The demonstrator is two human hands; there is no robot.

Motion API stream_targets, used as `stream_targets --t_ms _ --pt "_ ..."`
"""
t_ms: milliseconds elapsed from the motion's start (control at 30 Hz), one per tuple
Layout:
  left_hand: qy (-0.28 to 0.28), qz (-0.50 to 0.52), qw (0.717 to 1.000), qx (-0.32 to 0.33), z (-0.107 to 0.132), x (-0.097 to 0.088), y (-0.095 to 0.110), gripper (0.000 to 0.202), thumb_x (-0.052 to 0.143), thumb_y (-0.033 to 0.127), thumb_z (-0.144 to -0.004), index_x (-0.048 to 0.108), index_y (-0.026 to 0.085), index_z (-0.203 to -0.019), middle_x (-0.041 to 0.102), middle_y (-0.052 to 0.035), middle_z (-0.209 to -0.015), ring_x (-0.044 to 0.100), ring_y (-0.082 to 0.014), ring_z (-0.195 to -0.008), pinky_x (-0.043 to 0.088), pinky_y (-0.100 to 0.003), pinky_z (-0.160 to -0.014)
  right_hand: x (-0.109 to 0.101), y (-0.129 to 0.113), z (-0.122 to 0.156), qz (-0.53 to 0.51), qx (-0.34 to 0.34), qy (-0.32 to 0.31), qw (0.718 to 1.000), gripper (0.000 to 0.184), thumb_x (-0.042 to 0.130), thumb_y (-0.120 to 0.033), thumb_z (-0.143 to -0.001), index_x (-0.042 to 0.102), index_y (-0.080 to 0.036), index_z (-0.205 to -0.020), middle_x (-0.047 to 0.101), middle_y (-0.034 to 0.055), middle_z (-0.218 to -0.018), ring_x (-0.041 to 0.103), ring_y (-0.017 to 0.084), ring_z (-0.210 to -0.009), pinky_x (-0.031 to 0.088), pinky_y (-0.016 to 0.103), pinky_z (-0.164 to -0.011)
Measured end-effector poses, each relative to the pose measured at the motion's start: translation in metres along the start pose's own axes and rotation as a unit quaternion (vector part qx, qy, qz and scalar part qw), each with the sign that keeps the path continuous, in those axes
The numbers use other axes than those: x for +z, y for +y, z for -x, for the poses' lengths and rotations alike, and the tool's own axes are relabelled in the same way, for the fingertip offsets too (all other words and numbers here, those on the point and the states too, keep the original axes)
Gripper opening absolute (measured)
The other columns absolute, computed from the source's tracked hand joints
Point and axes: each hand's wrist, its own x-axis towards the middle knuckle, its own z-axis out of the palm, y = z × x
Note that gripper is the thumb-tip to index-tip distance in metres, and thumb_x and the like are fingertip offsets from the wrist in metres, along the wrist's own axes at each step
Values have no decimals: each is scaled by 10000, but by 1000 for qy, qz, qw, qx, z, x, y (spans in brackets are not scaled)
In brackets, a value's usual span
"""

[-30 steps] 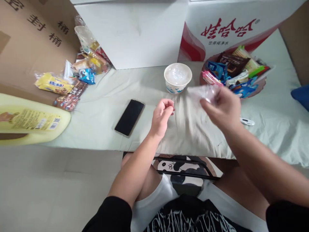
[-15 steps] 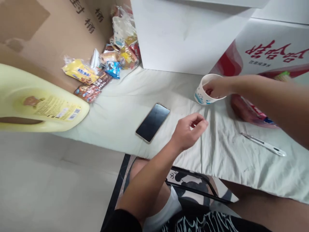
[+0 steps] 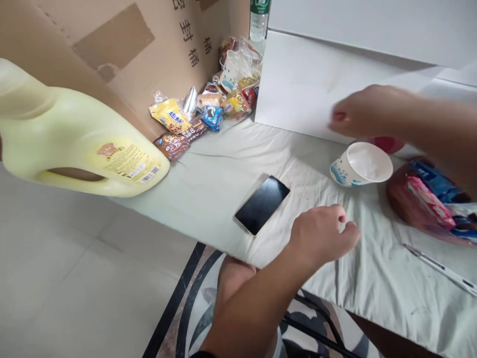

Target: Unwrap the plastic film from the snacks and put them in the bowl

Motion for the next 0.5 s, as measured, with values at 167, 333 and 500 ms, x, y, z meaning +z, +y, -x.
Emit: stream_targets --t_ms 167,333,500 --pt "-12 -131 991 -5 4 -5 -9 357 488 436 -925 666 171 -1085 742 -116 -954 695 -261 -826 481 -360 -659 52 -112 -55 -163 -141 12 976 482 730 -142 -783 635 -236 -1245 618 63 -1070 628 266 -1059 499 457 -1025" --pt "-73 -127 989 13 1 -8 -15 92 629 297 -845 699 245 -876 771 -84 -919 708 -246 -793 432 -329 -527 105 -166 -120 -207 -23 -15 978 560 700 -133 -798 583 -249 -1333 499 109 -1229 586 304 -1141 438 543 -1125" --pt "-114 -116 985 61 -3 -16 -12 144 658 248 -814 725 293 -933 793 -53 -1039 727 -280 -951 423 -306 -517 121 -159 -129 -251 -30 37 967 405 674 -178 -846 651 -265 -1241 489 82 -1207 596 233 -1051 492 452 -1090"
